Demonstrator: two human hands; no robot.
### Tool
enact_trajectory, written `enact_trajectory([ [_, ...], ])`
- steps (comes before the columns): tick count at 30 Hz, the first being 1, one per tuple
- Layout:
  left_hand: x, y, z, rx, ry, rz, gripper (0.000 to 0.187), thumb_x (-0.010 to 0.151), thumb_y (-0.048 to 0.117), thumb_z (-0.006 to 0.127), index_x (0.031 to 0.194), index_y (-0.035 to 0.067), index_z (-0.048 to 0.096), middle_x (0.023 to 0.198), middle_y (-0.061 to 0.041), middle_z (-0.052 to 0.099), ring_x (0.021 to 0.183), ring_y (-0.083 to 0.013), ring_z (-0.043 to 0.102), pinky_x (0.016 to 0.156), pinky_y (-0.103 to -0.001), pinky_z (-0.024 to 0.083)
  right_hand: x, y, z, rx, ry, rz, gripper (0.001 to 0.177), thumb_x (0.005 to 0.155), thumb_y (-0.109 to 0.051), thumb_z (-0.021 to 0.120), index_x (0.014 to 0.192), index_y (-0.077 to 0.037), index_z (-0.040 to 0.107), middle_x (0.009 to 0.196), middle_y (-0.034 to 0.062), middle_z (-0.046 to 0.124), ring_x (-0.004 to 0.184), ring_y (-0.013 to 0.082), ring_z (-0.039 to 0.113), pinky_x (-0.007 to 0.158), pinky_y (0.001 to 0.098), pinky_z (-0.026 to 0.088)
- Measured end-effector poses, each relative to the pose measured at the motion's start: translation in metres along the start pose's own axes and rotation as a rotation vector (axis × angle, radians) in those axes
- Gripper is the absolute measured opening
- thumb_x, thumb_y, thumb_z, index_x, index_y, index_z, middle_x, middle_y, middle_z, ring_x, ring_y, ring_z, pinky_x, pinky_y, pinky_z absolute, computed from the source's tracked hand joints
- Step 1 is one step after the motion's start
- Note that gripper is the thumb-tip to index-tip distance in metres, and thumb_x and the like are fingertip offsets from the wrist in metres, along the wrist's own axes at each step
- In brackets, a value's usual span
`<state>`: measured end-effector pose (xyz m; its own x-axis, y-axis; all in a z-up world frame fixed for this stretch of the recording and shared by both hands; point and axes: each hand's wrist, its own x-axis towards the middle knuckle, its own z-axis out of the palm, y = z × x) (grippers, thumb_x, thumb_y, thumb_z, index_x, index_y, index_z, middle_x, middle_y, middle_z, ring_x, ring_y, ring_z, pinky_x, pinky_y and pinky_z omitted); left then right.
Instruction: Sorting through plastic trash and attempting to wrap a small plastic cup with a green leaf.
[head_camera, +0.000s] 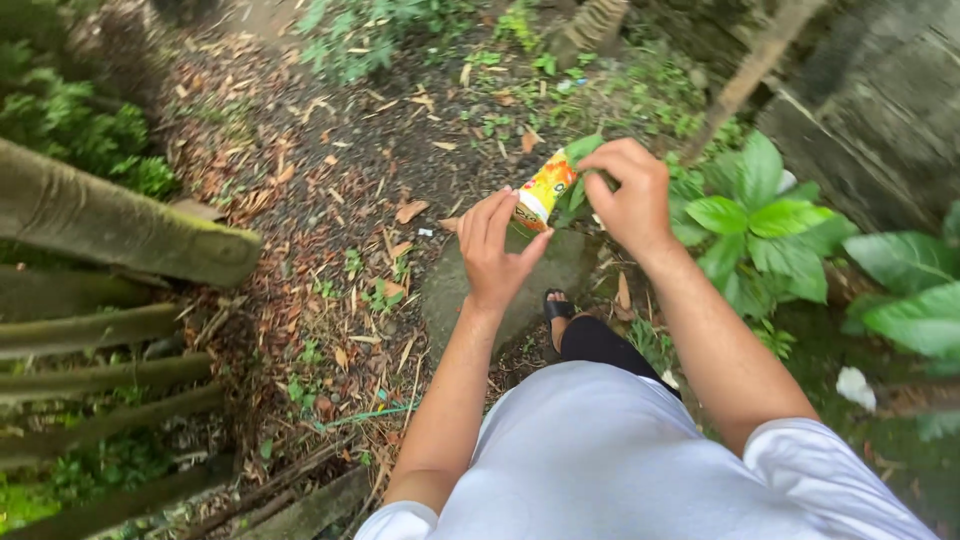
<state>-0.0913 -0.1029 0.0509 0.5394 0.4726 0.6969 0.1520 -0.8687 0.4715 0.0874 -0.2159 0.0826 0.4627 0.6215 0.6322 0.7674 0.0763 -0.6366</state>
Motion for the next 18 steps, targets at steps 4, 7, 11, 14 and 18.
enact_trajectory([
  [4, 0.025, -0.038, 0.004, 0.058, 0.076, -0.016, 0.075, 0.073, 0.028, 0.098, 0.134, 0.007, 0.059, 0.134, -0.01, 0.063, 0.124, -0.0265, 0.061, 0.107, -0.045, 0.046, 0.047, 0.02, 0.04, 0.066, 0.029, -0.019, 0.017, 0.087, 0.008, 0.069, 0.1, 0.0, 0.075, 0.102, 0.0135, 0.072, 0.096, 0.0279, 0.072, 0.084, 0.037, 0.057],
  [7, 0.037, -0.058, 0.007, 0.102, 0.076, -0.041, 0.076, 0.073, 0.026, 0.097, 0.135, 0.006, 0.058, 0.135, -0.012, 0.064, 0.125, -0.0283, 0.062, 0.105, -0.045, 0.046, 0.062, 0.017, 0.064, 0.126, -0.056, -0.039, 0.018, 0.085, 0.007, 0.07, 0.1, -0.001, 0.075, 0.102, 0.0132, 0.072, 0.097, 0.0277, 0.072, 0.085, 0.0375, 0.058],
  [11, 0.068, -0.098, 0.023, 0.081, 0.122, -0.128, 0.075, 0.074, 0.024, 0.095, 0.137, 0.007, 0.059, 0.134, -0.012, 0.064, 0.125, -0.0279, 0.063, 0.107, -0.043, 0.05, 0.104, 0.028, 0.094, 0.243, -0.185, -0.115, 0.017, 0.085, 0.007, 0.071, 0.1, -0.001, 0.074, 0.099, 0.0125, 0.071, 0.095, 0.026, 0.072, 0.083, 0.0363, 0.058],
  [14, 0.078, -0.116, 0.023, 0.032, 0.148, -0.21, 0.073, 0.077, 0.023, 0.093, 0.138, 0.006, 0.058, 0.134, -0.013, 0.064, 0.127, -0.0273, 0.063, 0.108, -0.041, 0.053, 0.125, 0.057, 0.118, 0.233, -0.205, -0.139, 0.017, 0.087, 0.007, 0.071, 0.1, -0.002, 0.075, 0.1, 0.0115, 0.072, 0.096, 0.0248, 0.073, 0.085, 0.035, 0.059],
  [18, 0.093, -0.132, 0.025, -0.157, 0.197, -0.61, 0.063, 0.08, 0.021, 0.09, 0.133, 0.004, 0.062, 0.124, -0.013, 0.07, 0.116, -0.0237, 0.07, 0.094, -0.035, 0.058, 0.155, 0.076, 0.146, 0.156, -0.07, -0.074, 0.017, 0.088, 0.008, 0.071, 0.102, 0.0, 0.076, 0.102, 0.013, 0.07, 0.096, 0.0256, 0.071, 0.083, 0.0363, 0.058],
])
